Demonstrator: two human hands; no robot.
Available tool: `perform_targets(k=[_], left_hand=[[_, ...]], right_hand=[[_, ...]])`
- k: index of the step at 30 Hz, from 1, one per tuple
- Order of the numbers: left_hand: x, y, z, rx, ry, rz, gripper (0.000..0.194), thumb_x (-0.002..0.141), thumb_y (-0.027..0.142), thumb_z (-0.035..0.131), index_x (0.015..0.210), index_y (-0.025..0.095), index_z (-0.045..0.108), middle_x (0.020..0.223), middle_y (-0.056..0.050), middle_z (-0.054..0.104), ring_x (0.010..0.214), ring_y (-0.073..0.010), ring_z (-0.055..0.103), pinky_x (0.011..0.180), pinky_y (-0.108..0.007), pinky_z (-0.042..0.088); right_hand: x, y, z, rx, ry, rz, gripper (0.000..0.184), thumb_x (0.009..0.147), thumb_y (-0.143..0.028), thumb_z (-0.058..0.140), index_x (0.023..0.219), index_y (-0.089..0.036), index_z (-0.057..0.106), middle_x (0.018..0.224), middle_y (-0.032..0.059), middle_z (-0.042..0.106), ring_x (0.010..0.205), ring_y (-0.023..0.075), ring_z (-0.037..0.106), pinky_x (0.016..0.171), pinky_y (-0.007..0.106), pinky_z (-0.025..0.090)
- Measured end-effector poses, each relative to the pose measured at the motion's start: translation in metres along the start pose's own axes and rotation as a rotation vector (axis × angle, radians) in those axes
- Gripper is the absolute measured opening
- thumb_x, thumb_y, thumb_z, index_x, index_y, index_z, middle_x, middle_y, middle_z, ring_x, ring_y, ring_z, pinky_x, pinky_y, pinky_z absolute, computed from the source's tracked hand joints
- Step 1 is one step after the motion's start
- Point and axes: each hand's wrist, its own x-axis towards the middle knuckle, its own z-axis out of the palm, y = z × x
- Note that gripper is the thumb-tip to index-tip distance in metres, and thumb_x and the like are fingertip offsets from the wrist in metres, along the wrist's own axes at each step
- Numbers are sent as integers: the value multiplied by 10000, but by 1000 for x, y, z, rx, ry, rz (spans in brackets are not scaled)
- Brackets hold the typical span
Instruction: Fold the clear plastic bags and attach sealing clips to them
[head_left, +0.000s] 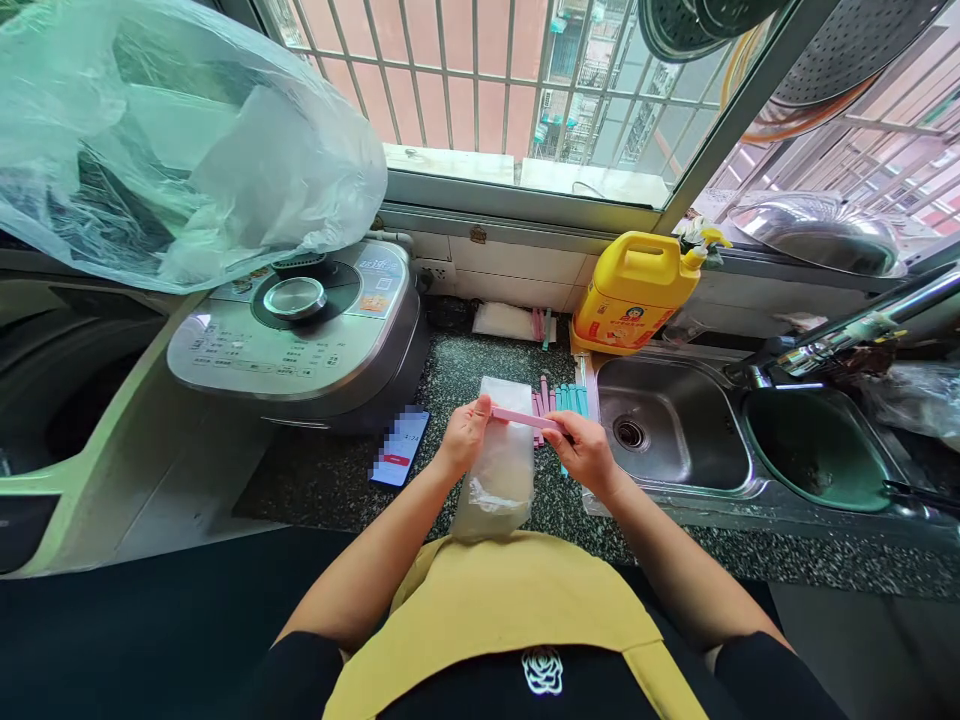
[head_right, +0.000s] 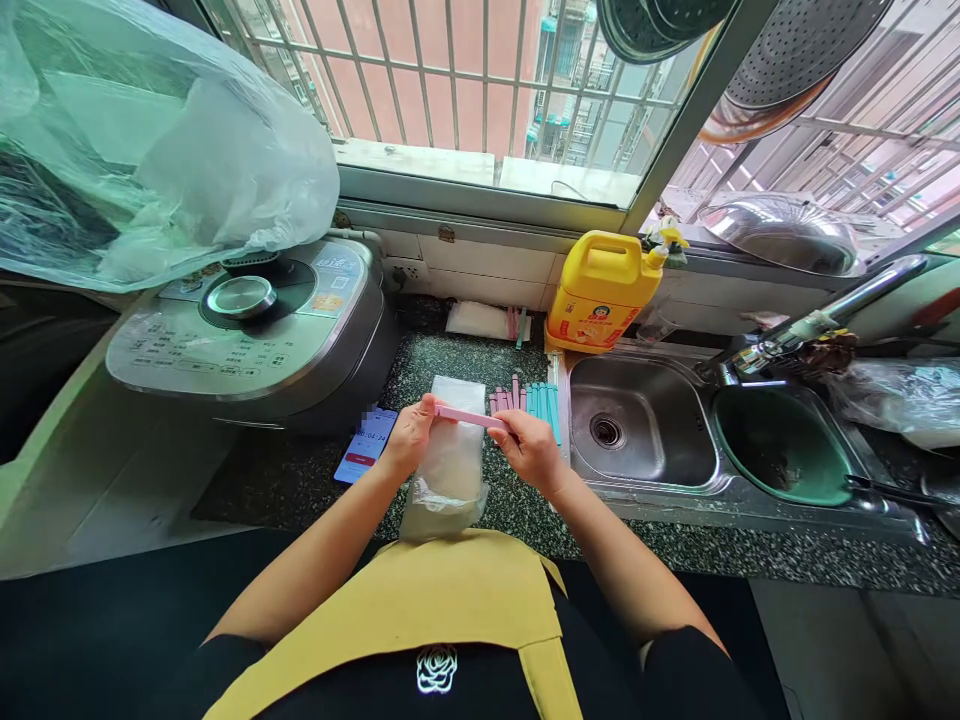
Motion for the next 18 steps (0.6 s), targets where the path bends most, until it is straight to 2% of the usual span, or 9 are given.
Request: perform_targets(k=[5, 9, 18], left_hand=[[1, -2, 1, 20, 43, 101, 632, 626, 759, 514, 493, 144, 562, 515, -9, 514, 507, -102, 434, 500, -230, 330], [1, -3, 3, -16, 46, 130, 614, 662, 737, 505, 480, 152, 558, 506, -12, 519, 514, -111, 448, 516, -240, 344], [-1, 4, 8, -89, 97, 51, 573, 660, 694, 557, 480, 151, 548, 461, -1, 514, 475, -105, 440, 495, -241, 348]], right_hand=[[-5, 1, 6, -76, 38, -95, 171, 909, -276, 462, 937, -169, 593, 705, 58, 650, 600, 147, 597, 535, 249, 469], [-7, 2, 10, -89, 64, -117, 188, 914, -275, 453, 957, -163, 597, 693, 59, 648, 594, 148, 597, 537, 252, 473], [-7, 2, 10, -86, 76, -119, 217, 913, -298, 450, 971, -172, 617, 718, 60, 669, 598, 148, 609, 563, 258, 492]])
